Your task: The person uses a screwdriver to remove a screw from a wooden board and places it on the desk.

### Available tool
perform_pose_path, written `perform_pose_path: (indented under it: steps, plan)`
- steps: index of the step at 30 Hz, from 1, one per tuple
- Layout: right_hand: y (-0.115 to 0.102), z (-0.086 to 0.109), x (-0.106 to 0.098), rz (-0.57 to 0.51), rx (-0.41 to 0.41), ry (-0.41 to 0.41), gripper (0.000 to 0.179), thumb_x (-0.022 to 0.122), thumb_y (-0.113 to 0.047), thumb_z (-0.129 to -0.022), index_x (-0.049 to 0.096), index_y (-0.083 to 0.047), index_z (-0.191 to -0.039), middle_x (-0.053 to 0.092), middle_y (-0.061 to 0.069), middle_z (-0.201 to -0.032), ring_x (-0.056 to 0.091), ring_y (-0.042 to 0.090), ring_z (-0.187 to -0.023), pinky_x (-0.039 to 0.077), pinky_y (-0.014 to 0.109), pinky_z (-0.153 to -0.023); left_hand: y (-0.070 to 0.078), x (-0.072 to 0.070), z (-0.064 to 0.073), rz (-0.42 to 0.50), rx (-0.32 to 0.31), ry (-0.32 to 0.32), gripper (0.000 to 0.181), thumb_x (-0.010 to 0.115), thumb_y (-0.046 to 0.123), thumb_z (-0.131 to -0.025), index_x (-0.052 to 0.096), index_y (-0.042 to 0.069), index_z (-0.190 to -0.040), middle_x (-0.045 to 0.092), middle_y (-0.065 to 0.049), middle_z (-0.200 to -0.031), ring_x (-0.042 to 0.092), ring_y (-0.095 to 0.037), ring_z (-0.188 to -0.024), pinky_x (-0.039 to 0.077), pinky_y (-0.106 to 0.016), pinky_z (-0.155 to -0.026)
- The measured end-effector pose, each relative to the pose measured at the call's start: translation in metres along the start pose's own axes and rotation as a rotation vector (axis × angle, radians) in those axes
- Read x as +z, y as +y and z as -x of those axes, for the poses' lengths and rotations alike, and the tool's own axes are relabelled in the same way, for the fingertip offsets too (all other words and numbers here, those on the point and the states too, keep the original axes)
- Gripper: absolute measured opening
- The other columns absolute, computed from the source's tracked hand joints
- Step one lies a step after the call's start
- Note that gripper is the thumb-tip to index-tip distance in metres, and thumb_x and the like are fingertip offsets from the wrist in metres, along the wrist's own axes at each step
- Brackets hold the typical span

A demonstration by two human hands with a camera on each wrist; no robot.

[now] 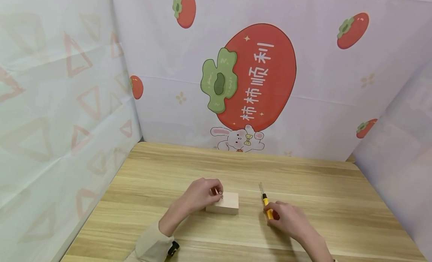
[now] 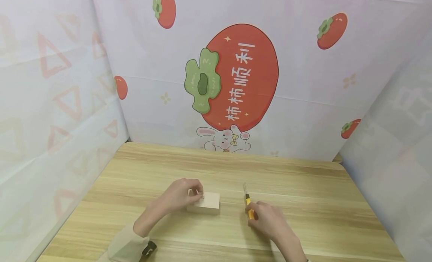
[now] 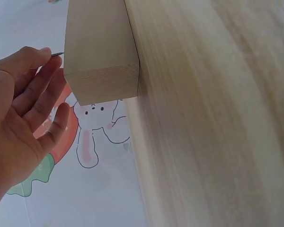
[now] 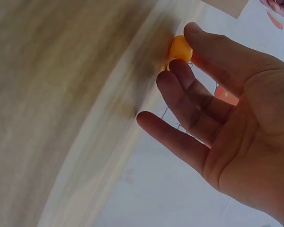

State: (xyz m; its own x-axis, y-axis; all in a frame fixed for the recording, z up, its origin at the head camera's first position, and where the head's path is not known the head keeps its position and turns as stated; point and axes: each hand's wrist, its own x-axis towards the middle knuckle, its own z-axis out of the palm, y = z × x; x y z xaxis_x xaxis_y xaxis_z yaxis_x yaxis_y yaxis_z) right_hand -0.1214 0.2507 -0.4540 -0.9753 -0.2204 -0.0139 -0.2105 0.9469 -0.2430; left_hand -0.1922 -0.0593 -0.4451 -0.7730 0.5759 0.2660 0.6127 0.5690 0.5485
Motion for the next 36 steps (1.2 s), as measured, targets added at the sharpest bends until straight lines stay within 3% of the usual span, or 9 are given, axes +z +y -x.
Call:
perform_pose_path:
  steps: [4, 13, 24, 32, 36]
  plan:
    - [0.000, 0.000, 0.001, -0.005, -0.004, 0.009, 0.028, 0.083, -0.024, -0.075, 0.072, -0.030, -0.100, 0.045, -0.015, -0.070, 0.038, 0.001, -0.062, 0.029, 0.020, -0.055, -0.001, 0.000, 0.002, 0.020, 0.000, 0.037, 0.010, 0.074, 0.013, -0.086, 0.066, 0.020, -0.088, 0.068, 0.010, -0.085, 0.062, 0.000, -0.075, 0.051, -0.017, -0.067]
    - [-0.002, 0.002, 0.000, -0.036, 0.021, -0.026, 0.030, 0.084, -0.023, -0.076, 0.072, -0.028, -0.103, 0.045, -0.014, -0.072, 0.039, 0.004, -0.063, 0.029, 0.020, -0.055, -0.003, -0.001, 0.005, 0.108, 0.055, 0.099, 0.014, 0.072, 0.002, -0.086, 0.069, 0.008, -0.099, 0.069, 0.003, -0.093, 0.066, -0.007, -0.082, 0.058, -0.024, -0.074]
    - [-0.002, 0.002, -0.001, -0.044, 0.025, -0.038, 0.031, 0.083, -0.022, -0.077, 0.072, -0.026, -0.105, 0.048, -0.013, -0.076, 0.040, 0.006, -0.065, 0.030, 0.021, -0.055, -0.006, -0.004, 0.009, 0.159, 0.075, 0.110, 0.017, 0.070, -0.002, -0.085, 0.072, 0.009, -0.098, 0.066, 0.001, -0.092, 0.064, -0.007, -0.083, 0.058, -0.028, -0.077]
    - [0.000, 0.003, -0.001, -0.049, -0.020, -0.027, 0.030, 0.082, -0.022, -0.077, 0.071, -0.025, -0.105, 0.046, -0.015, -0.074, 0.040, 0.002, -0.065, 0.031, 0.021, -0.055, -0.013, -0.006, 0.012, 0.180, 0.091, 0.179, 0.029, 0.067, -0.008, -0.083, 0.072, 0.012, -0.103, 0.067, -0.008, -0.097, 0.064, -0.008, -0.082, 0.059, -0.036, -0.074]
    - [0.000, 0.003, -0.001, -0.045, -0.018, -0.032, 0.031, 0.082, -0.021, -0.077, 0.072, -0.025, -0.106, 0.047, -0.015, -0.074, 0.040, 0.003, -0.065, 0.032, 0.021, -0.055, -0.017, -0.008, 0.014, 0.194, 0.102, 0.201, 0.035, 0.067, -0.013, -0.080, 0.071, 0.008, -0.107, 0.066, -0.011, -0.099, 0.064, -0.010, -0.081, 0.059, -0.037, -0.074]
